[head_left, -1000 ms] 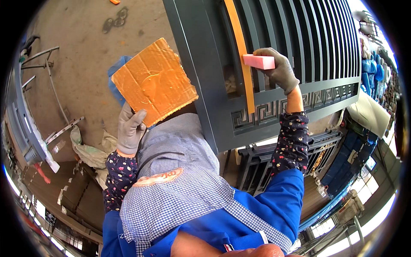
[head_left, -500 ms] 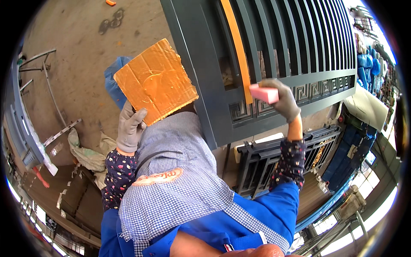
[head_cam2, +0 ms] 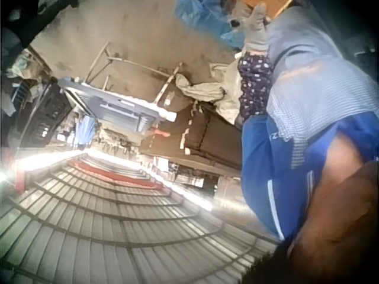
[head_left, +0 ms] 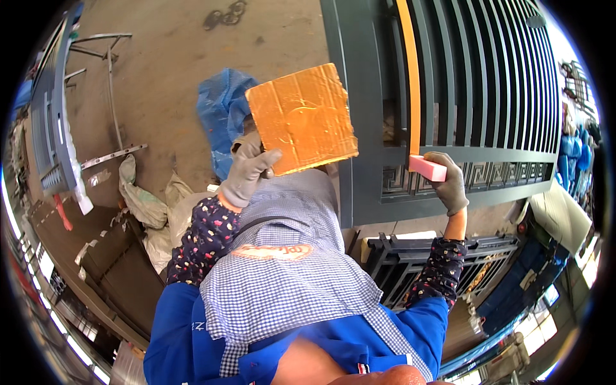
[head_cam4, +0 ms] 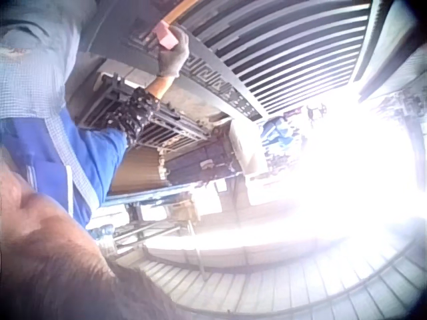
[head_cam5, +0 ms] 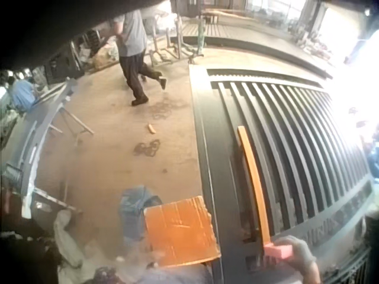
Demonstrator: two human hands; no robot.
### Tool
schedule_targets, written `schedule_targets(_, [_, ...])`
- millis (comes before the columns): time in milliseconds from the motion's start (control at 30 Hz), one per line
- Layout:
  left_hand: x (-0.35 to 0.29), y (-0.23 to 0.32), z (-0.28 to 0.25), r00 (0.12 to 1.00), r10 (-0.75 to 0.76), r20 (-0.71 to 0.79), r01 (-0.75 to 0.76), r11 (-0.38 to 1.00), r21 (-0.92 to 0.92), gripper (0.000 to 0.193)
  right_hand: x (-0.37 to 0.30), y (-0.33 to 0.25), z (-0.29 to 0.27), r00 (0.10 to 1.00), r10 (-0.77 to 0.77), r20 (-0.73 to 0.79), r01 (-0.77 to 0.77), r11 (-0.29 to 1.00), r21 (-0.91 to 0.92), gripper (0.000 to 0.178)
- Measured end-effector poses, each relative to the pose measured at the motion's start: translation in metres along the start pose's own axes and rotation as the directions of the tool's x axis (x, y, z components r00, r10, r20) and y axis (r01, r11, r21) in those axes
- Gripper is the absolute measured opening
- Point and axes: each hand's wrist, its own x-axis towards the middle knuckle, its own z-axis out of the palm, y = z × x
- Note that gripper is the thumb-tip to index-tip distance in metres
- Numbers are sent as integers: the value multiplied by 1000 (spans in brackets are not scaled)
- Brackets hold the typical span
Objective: The person scoops a gold-colored paste from a container onto a square sheet and uses a pink sponge to rub the paste onto a dark metal gate. The person repeatedly applies the paste to different sections of the gate's vertical bars and decorative elements.
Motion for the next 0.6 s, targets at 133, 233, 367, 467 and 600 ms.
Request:
schedule_targets(133, [-2, -13, -12, 1000, -4, 25, 5, 1000, -21, 53, -10, -13, 0, 992, 10, 124, 6, 993, -122, 39])
schedule_targets(233, [-5, -15, -9, 998, 42, 42, -41, 999, -33, 52, -8, -60, 6, 997, -81, 10, 81, 994, -74, 38])
schedule_targets(367, [-9, -17, -5, 999, 37, 20, -37, 999, 14, 52, 29, -135, 46, 985, -74, -157, 111, 964, 240, 40])
schedule_targets(467, [-10, -25, -6, 1000, 28, 11, -28, 999, 19, 53, 61, -172, 71, 948, -286, -136, 291, 957, 11, 38])
schedule_targets(600, [-15, -32, -3, 999, 23, -25, -24, 998, -53, 53, 81, -190, 90, 932, -344, -116, 342, 939, -36, 35])
